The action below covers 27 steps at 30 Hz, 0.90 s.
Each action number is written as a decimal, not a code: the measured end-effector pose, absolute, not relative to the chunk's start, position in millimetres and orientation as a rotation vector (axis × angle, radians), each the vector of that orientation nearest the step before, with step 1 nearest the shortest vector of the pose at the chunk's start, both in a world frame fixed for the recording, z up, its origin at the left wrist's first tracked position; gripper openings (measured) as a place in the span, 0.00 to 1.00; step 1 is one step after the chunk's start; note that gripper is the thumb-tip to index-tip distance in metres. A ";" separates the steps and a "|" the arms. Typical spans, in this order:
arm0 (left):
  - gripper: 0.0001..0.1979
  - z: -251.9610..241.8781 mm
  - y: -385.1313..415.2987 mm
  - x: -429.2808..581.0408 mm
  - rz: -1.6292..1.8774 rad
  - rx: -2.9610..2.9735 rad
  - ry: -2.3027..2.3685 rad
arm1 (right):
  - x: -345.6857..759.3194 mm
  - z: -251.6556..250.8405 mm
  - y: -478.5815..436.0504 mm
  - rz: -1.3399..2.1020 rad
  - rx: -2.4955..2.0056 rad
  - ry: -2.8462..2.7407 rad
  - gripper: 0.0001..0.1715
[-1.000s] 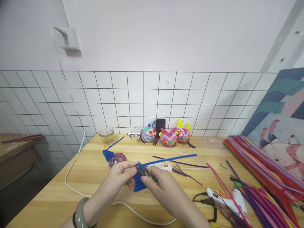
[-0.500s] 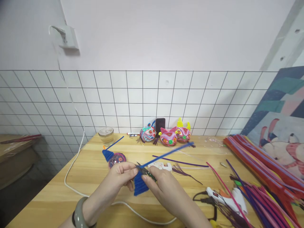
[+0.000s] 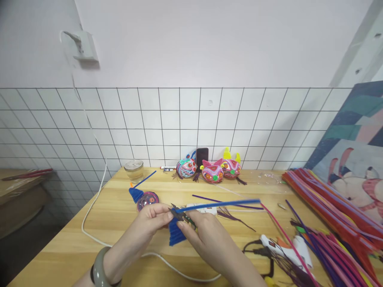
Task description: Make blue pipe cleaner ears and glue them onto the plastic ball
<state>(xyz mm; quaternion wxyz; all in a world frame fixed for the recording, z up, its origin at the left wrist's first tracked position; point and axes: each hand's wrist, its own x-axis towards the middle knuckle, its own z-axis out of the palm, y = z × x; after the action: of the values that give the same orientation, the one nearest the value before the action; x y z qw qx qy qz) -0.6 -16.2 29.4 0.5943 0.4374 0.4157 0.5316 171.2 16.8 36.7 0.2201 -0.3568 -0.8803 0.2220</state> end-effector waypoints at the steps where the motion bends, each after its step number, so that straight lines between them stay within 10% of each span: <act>1: 0.12 29.4 -16.4 -0.7 1.232 1.015 0.958 | 171.2 36.3 16.8 0.601 -0.986 -2.435 0.13; 27: 0.13 27.8 -12.1 -4.3 1.272 1.060 0.941 | 166.0 21.9 23.7 0.633 -0.954 -2.404 0.14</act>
<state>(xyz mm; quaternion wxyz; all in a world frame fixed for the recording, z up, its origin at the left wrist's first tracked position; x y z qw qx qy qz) -4.3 -12.1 27.8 0.5798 0.4536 0.4024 0.5442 166.0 23.7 21.9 0.2372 -0.3481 -0.8771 0.2309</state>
